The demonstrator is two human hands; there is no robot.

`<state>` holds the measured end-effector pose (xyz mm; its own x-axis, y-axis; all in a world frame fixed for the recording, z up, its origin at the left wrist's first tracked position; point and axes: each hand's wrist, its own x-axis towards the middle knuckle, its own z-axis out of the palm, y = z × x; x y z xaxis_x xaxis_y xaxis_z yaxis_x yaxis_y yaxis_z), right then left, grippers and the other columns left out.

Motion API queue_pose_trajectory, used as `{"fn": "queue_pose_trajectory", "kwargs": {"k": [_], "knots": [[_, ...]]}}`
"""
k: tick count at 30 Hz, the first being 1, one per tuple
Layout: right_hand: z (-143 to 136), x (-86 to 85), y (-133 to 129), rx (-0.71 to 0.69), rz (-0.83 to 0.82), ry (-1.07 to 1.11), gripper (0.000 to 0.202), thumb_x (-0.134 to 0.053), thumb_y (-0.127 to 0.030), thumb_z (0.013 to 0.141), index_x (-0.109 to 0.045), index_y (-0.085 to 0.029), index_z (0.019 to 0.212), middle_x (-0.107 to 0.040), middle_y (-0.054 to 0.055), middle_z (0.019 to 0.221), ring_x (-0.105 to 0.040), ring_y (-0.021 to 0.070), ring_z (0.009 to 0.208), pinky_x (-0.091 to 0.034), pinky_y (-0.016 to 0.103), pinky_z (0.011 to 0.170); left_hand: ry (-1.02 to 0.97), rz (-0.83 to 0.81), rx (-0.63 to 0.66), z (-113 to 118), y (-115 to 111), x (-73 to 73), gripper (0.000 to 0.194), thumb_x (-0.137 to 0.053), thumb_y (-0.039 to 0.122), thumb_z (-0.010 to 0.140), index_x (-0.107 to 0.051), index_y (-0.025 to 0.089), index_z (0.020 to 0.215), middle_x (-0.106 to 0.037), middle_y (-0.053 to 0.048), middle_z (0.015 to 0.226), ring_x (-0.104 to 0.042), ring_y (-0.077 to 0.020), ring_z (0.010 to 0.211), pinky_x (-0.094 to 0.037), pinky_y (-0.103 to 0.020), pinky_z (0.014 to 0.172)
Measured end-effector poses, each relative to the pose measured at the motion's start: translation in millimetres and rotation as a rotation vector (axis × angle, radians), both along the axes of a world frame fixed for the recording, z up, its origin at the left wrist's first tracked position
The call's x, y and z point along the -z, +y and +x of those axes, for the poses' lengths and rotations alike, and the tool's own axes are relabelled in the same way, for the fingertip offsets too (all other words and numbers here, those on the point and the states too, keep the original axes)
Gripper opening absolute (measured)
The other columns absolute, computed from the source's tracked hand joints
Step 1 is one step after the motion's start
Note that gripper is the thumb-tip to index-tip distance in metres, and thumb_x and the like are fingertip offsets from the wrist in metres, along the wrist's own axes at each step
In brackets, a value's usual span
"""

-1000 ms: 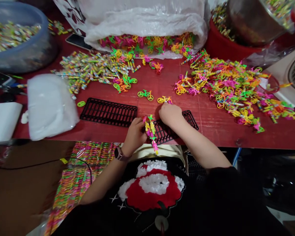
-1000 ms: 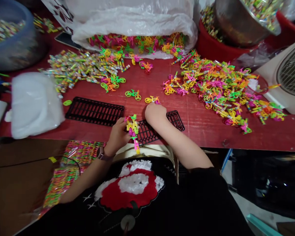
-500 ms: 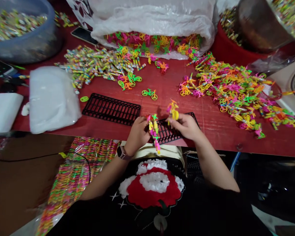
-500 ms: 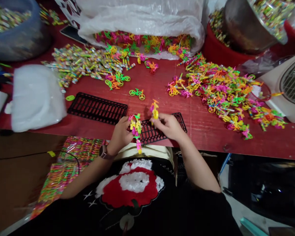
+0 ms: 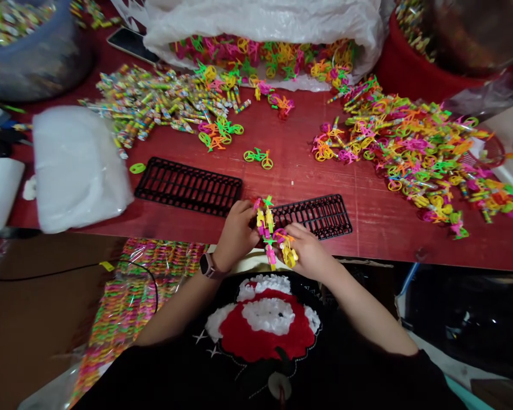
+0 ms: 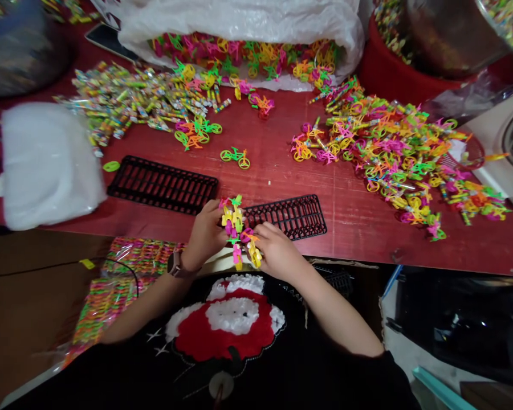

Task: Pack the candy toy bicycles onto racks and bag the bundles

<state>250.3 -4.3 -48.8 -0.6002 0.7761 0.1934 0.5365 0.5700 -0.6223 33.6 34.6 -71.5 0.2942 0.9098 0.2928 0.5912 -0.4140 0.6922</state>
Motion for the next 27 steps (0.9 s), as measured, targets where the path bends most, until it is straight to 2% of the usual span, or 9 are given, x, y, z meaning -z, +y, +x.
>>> {"fn": "queue_pose_trajectory", "kwargs": {"k": [4,12,16,20,23,25,27], "knots": [[-2.8,-2.9,-1.2,-0.03,-0.035,-0.023,0.005,-0.065,-0.02,0.094,-0.068,-0.018,0.091,-0.062,0.007,0.092,-0.054,0.0217,0.085,-0.051,0.036,0.08,0.002,-0.013,-0.019,-0.7,0.5,-0.3,0.016,-0.067,0.009,0.081,-0.059,0.02,0.073,-0.061,-0.004,0.083,-0.056,-0.0226,0.087,-0.047,-0.036,0.077],[-5.9,-14.7,-1.7,0.0,-0.124,-0.066,0.007,-0.062,-0.015,0.095,-0.068,-0.018,0.095,-0.061,0.006,0.092,-0.054,0.0215,0.086,-0.051,0.036,0.078,-0.022,0.011,-0.024,0.4,0.6,2.1,0.011,-0.067,0.01,0.083,-0.061,0.02,0.08,-0.066,-0.006,0.09,-0.06,-0.0244,0.091,-0.051,-0.038,0.083],[-5.6,0.8,-7.0,0.039,-0.131,0.118,0.016,-0.064,-0.017,0.095,-0.066,-0.021,0.11,-0.065,0.008,0.101,-0.06,0.0228,0.093,-0.052,0.037,0.08,-0.021,0.041,-0.012,0.4,1.0,3.1,0.011,-0.067,0.01,0.083,-0.063,0.02,0.084,-0.068,-0.007,0.095,-0.061,-0.0252,0.095,-0.051,-0.039,0.088],[-9.3,14.1,-13.4,0.148,-0.064,0.174,0.011,-0.06,-0.015,0.096,-0.066,-0.022,0.103,-0.065,0.008,0.097,-0.061,0.0233,0.091,-0.052,0.039,0.08,-0.011,0.052,0.0,-0.5,1.5,4.4,0.011,-0.068,0.009,0.083,-0.063,0.02,0.084,-0.067,-0.007,0.094,-0.06,-0.0257,0.095,-0.051,-0.04,0.089],[-5.9,2.7,-11.4,0.148,-0.191,0.184,0.016,-0.059,-0.011,0.093,-0.068,-0.021,0.101,-0.066,0.007,0.096,-0.063,0.0224,0.091,-0.054,0.038,0.08,-0.019,0.045,0.009,-0.9,1.8,4.1,0.011,-0.068,0.01,0.083,-0.063,0.019,0.084,-0.066,-0.007,0.093,-0.059,-0.0257,0.094,-0.051,-0.04,0.088],[-0.8,-13.8,-9.2,0.127,-0.313,0.217,0.028,-0.059,-0.008,0.09,-0.069,-0.022,0.112,-0.069,0.007,0.106,-0.066,0.0217,0.097,-0.056,0.038,0.085,-0.032,0.037,0.015,-0.9,1.9,3.7,0.01,-0.067,0.009,0.083,-0.064,0.019,0.085,-0.065,-0.006,0.093,-0.058,-0.0253,0.094,-0.051,-0.04,0.088],[1.8,-31.2,-9.7,0.168,-0.385,0.297,0.04,-0.058,-0.008,0.09,-0.066,-0.025,0.126,-0.07,0.007,0.115,-0.068,0.021,0.103,-0.058,0.039,0.09,-0.046,0.037,0.018,-0.9,2.1,3.6,0.011,-0.066,0.009,0.082,-0.064,0.019,0.087,-0.064,-0.006,0.093,-0.058,-0.0253,0.094,-0.051,-0.04,0.088]]}}
